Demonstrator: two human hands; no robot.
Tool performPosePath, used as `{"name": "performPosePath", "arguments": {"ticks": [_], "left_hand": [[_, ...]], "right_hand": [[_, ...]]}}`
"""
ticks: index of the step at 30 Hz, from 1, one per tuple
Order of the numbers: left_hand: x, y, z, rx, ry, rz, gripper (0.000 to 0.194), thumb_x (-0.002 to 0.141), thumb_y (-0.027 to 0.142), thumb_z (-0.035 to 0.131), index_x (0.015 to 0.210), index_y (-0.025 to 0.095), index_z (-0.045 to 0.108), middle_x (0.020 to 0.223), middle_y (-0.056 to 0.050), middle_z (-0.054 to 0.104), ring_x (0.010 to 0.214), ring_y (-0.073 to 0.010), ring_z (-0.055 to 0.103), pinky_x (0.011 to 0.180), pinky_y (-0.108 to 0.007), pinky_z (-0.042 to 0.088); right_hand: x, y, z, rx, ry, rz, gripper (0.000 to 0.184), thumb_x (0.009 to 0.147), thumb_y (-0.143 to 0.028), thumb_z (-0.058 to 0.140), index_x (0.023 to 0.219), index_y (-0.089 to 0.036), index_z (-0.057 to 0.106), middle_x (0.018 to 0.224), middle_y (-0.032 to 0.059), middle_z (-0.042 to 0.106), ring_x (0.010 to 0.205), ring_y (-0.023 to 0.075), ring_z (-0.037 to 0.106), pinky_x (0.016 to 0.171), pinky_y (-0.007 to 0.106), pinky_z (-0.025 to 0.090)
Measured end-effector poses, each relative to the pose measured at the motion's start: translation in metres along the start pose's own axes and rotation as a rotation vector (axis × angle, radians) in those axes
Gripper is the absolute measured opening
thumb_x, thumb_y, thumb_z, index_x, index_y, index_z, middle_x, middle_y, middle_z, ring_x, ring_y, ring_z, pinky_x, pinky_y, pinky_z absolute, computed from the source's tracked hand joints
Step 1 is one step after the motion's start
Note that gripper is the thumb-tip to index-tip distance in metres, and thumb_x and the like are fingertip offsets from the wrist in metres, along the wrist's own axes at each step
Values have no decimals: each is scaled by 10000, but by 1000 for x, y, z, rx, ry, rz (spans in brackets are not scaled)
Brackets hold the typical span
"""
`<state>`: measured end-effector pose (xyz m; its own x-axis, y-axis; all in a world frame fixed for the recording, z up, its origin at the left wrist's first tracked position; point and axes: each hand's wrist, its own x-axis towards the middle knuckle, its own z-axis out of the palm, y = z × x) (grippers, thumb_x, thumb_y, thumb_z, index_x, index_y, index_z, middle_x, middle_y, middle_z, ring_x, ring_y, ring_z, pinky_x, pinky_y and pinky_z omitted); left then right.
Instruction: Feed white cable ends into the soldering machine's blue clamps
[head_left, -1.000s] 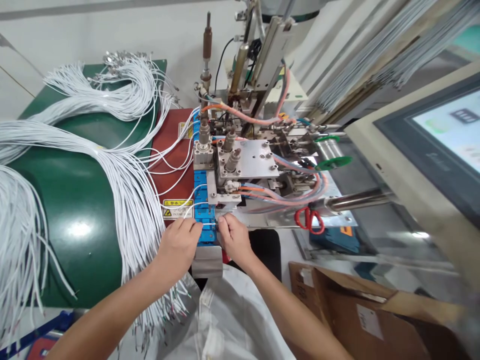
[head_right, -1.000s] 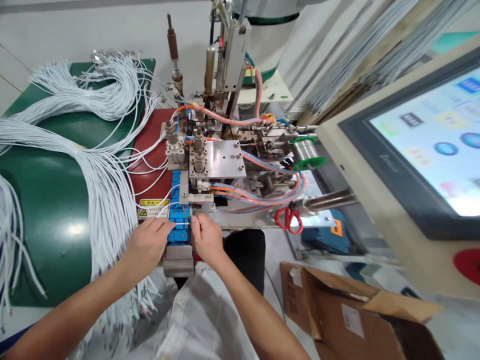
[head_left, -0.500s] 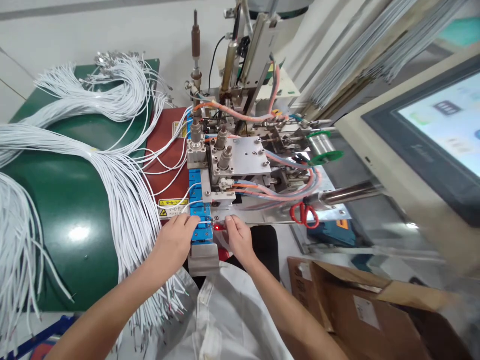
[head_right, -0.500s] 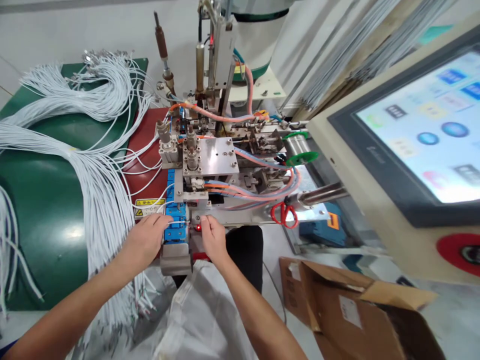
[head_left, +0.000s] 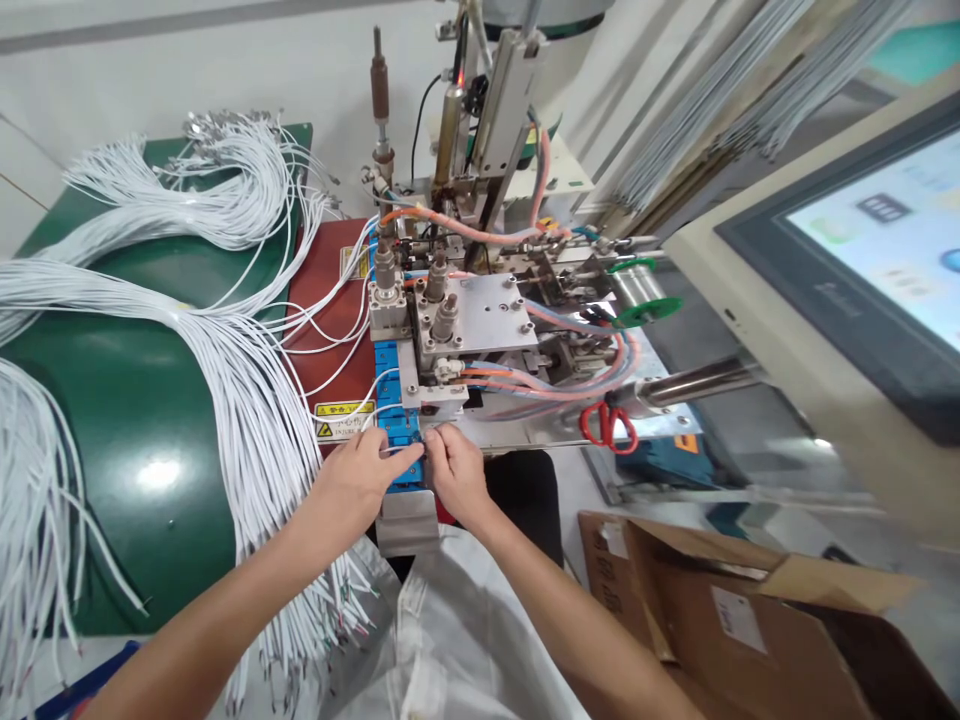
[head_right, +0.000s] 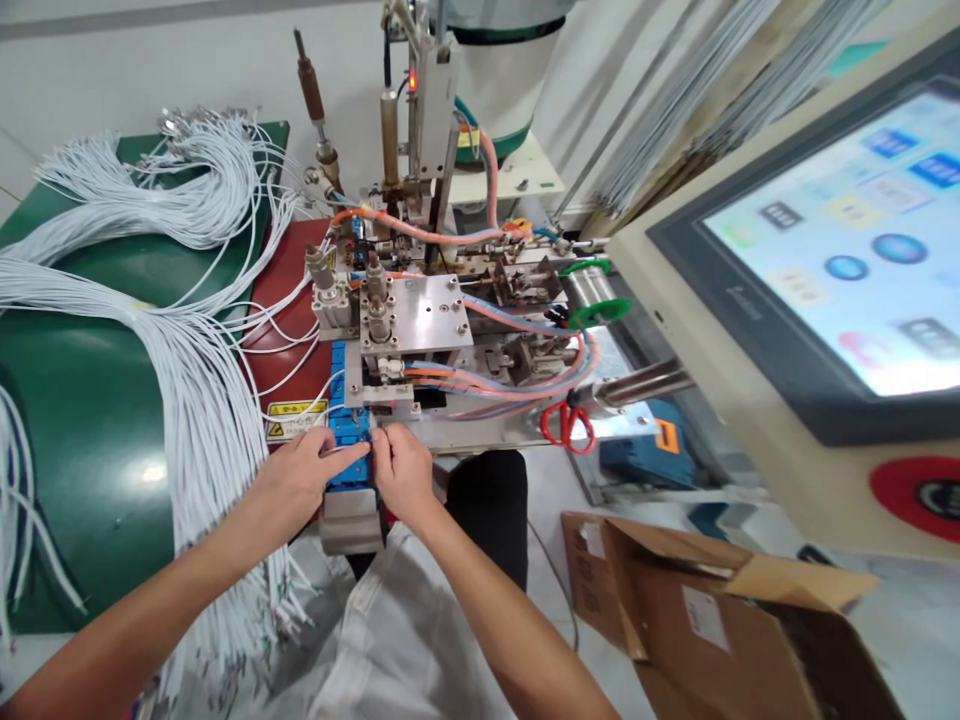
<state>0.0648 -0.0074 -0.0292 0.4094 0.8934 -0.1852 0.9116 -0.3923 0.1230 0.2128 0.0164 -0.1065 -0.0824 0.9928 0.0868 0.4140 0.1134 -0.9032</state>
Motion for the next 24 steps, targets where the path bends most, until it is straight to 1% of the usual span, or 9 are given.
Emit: {"name": "performPosePath", "arguments": {"ticks": [5, 7, 9, 11, 13, 17, 20, 22, 24], "left_hand": [[0, 1, 2, 0, 30, 4, 536, 801, 25, 341, 1230, 313, 484, 871, -54, 489, 715, -182, 491, 675, -300, 425], [-1, -1, 2, -36, 40, 28, 552, 796, 17, 343, 1249, 307, 466, 895, -62, 498, 740, -192, 501, 684, -305, 428], [-2, -2, 2, -78, 54, 43, 569, 789, 3, 332, 1254, 303, 463, 906, -64, 503, 763, -200, 507, 693, -311, 433], [-3, -3, 2, -124, 71, 49, 584, 782, -7, 321, 1256, 305, 458, 918, -62, 505, 787, -205, 514, 707, -323, 440], [-4, -4, 3, -169, 86, 41, 582, 784, -8, 324, 1278, 281, 427, 957, -64, 514, 838, -210, 522, 741, -340, 449], [-11, -11, 3, -249, 118, 49, 512, 815, 5, 343, 1293, 185, 371, 1128, -81, 523, 1035, -200, 492, 898, -358, 418], [-25, -21, -3, -286, 126, 121, 433, 843, 22, 343, 1243, 172, 418, 1204, -78, 512, 1112, -174, 458, 961, -347, 386], [-37, -28, -9, -287, 97, 167, 344, 862, 68, 371, 1162, 178, 498, 1175, -78, 524, 1104, -178, 461, 943, -347, 397], [-50, -34, -15, -278, 44, 194, 251, 874, 140, 411, 1054, 201, 575, 1092, -70, 544, 1029, -181, 494, 872, -334, 432]], "right_hand": [[0, 10, 4, 46, 28, 44, 326, 823, -324, 428, 534, -206, 332, 509, -51, 346, 487, 107, 343, 480, 232, 276], [-1, 13, -1, 67, 68, 82, 344, 837, -338, 415, 533, -207, 319, 499, -56, 328, 481, 104, 338, 473, 227, 279], [-3, 14, -10, 99, 144, 127, 358, 872, -358, 356, 550, -209, 308, 508, -57, 309, 484, 102, 329, 474, 224, 285], [-5, 13, -21, 164, 213, 159, 364, 869, -379, 376, 554, -206, 322, 517, -58, 300, 492, 100, 316, 476, 223, 283], [-7, 10, -29, 232, 217, 162, 365, 856, -392, 417, 554, -195, 365, 520, -55, 323, 500, 99, 322, 486, 227, 286], [-10, 4, -38, 302, 182, 160, 360, 849, -404, 448, 568, -178, 444, 525, -42, 384, 514, 102, 354, 506, 234, 301], [-9, 1, -39, 329, 185, 143, 373, 841, -425, 458, 558, -181, 447, 516, -41, 379, 505, 104, 355, 491, 234, 299], [-8, -1, -40, 337, 184, 133, 379, 835, -440, 463, 556, -183, 450, 510, -40, 376, 502, 107, 359, 482, 235, 298], [-8, -2, -41, 341, 173, 134, 382, 830, -449, 467, 556, -184, 452, 511, -37, 380, 503, 109, 365, 480, 236, 300]]}}
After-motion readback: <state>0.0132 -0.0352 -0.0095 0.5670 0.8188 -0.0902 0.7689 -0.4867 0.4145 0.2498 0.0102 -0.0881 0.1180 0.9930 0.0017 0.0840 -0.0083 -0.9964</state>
